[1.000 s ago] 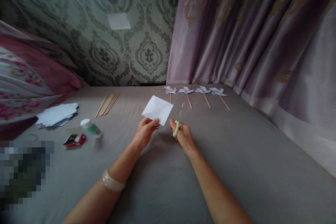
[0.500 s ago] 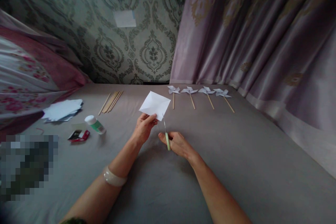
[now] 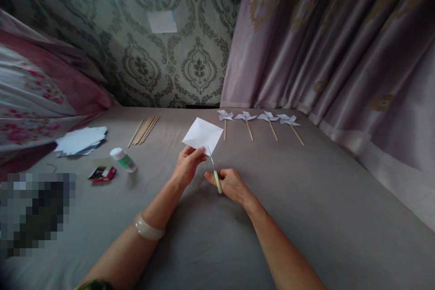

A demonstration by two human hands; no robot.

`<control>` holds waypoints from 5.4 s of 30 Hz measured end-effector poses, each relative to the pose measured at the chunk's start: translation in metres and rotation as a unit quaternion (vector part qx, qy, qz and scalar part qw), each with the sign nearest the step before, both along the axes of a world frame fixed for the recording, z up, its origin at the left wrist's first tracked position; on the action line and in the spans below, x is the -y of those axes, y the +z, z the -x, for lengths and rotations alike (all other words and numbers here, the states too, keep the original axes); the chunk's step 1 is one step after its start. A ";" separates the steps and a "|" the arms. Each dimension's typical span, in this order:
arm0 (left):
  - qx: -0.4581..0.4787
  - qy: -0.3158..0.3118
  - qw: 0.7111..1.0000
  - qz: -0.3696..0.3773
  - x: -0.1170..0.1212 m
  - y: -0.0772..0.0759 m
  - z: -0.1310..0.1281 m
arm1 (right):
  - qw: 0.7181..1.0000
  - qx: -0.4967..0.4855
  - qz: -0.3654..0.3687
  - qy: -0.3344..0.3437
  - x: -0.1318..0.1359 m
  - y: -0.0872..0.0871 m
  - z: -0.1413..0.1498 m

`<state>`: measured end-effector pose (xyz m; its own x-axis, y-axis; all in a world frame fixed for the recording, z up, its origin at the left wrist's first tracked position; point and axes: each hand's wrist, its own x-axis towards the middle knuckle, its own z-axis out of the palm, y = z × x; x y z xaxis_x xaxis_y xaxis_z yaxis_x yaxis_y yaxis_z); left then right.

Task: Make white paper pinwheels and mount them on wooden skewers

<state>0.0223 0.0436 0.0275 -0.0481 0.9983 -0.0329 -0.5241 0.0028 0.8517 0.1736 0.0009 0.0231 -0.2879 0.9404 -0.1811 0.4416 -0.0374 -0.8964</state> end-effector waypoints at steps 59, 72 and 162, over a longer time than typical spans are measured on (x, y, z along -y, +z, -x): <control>0.005 0.015 1.000 -0.011 -0.001 -0.001 -0.003 | 0.995 0.047 -0.055 -0.074 0.000 0.001 0.003; 0.009 0.001 1.000 -0.017 0.000 0.000 -0.003 | 0.992 0.066 -0.057 -0.087 0.000 0.003 0.004; -0.570 0.256 0.774 0.098 0.090 0.012 0.178 | 0.872 0.439 -0.020 -0.217 0.035 -0.001 -0.151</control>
<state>-0.1559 -0.0460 0.0398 -0.5455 0.8200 0.1734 0.5937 0.2320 0.7705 0.3250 -0.0336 0.0222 0.3295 0.9368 -0.1179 0.9101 -0.3484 -0.2243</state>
